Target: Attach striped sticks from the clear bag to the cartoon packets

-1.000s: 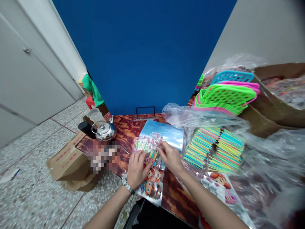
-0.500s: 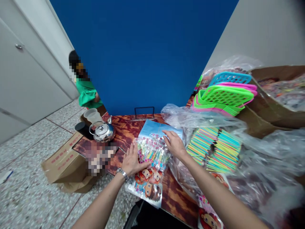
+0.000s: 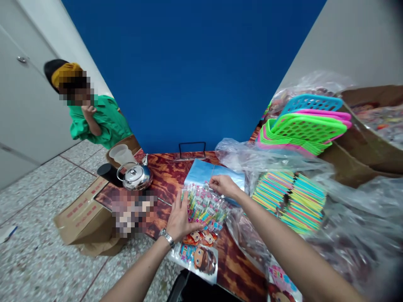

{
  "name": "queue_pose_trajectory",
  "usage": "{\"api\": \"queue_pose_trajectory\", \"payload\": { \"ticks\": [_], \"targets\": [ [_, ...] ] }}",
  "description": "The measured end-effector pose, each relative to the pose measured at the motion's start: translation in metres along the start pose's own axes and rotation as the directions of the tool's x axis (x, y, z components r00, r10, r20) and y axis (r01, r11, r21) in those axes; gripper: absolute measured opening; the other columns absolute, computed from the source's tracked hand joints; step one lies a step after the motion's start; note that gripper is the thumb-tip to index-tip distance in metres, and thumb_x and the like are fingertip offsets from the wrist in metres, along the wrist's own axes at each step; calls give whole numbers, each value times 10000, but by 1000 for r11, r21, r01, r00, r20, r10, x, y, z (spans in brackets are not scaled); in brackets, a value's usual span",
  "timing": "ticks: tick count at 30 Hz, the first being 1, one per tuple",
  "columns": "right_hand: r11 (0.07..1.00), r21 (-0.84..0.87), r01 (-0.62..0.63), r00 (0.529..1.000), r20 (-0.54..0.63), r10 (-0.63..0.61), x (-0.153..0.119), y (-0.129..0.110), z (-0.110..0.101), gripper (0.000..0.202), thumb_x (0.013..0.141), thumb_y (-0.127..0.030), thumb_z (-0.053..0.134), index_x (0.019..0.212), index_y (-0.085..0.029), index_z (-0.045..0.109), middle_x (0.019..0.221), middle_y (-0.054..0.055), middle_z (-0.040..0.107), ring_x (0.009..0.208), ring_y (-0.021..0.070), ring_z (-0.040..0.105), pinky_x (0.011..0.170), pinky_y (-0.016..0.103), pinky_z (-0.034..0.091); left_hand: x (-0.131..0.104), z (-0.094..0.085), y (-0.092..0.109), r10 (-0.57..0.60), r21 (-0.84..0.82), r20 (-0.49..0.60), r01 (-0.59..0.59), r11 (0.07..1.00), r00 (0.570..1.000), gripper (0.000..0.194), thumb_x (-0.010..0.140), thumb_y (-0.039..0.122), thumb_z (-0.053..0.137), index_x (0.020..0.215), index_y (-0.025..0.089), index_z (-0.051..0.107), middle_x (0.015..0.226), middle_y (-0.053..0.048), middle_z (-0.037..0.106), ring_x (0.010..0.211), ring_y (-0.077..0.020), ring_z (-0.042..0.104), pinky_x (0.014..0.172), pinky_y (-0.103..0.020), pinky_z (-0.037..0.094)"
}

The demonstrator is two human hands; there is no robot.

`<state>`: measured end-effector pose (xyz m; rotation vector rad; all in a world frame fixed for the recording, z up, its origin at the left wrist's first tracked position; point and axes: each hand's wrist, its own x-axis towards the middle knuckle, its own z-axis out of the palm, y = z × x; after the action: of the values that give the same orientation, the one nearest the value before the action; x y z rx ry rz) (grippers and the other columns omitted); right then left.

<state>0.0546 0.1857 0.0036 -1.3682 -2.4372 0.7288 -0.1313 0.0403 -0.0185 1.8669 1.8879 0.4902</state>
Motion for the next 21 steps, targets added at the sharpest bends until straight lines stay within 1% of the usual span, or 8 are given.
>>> {"api": "queue_pose_trajectory", "payload": {
  "ticks": [3,5,7,8,10,12,15,21],
  "targets": [
    [999,0,-37,997,-74,37,-16,-7,-10,167,777,-230,531,903,-185,630,723,15,656,682,147,586,638,230,399,1,-2,-4,-36,-14,13,36,999,999,1159,528,562,705,1405,105,101,1460,-262,91,1342,-386,81,1023,-507,248],
    [997,28,-73,981,-178,77,-42,-15,-13,225,843,-267,440,986,-175,587,847,54,651,784,165,582,717,262,403,2,-4,-8,-52,-19,31,52,998,998,1162,531,571,698,1406,107,91,1449,-262,138,1335,-398,113,1018,-515,244],
    [973,203,-106,940,-300,165,-79,-24,-7,236,871,-322,392,923,-180,575,796,39,634,717,153,574,678,256,415,3,-5,-11,-29,-22,50,30,999,998,1162,530,572,698,1406,106,94,1423,-255,224,1315,-402,187,1013,-517,239],
    [945,305,-121,948,-246,201,-99,-27,1,244,876,-352,382,889,-189,563,754,21,620,670,144,567,628,244,419,3,-6,-12,-11,-26,55,12,1000,998,1162,528,570,700,1406,105,98,1404,-248,265,1296,-398,234,1010,-512,241],
    [861,469,-199,967,-48,250,-133,-32,21,263,866,-395,386,786,-199,542,632,-15,579,565,129,545,540,233,417,4,-6,-14,16,-36,60,-14,999,998,1153,532,568,698,1407,104,106,1365,-231,332,1250,-383,313,1002,-493,253],
    [746,590,-309,947,117,299,-155,-34,44,241,834,-411,430,777,-197,526,599,-24,570,547,132,558,523,239,434,5,-6,-14,15,-46,61,-12,999,998,1134,549,566,688,1408,99,114,1322,-221,380,1214,-373,353,990,-481,266],
    [586,704,-402,890,149,431,-161,-31,66,261,775,-442,495,869,-199,506,610,-32,564,561,146,578,520,260,467,7,-10,-12,-2,-78,58,7,997,998,1116,554,554,691,1409,101,135,1274,-210,419,1187,-373,375,973,-483,279],
    [526,784,-330,809,-52,585,-139,-31,79,470,639,-420,647,1019,-201,480,829,20,605,680,166,611,654,315,511,13,-17,-11,29,-279,71,-8,960,997,1064,551,492,728,1396,130,193,1350,-185,372,1253,-351,315,1018,-461,255]
  ]
}}
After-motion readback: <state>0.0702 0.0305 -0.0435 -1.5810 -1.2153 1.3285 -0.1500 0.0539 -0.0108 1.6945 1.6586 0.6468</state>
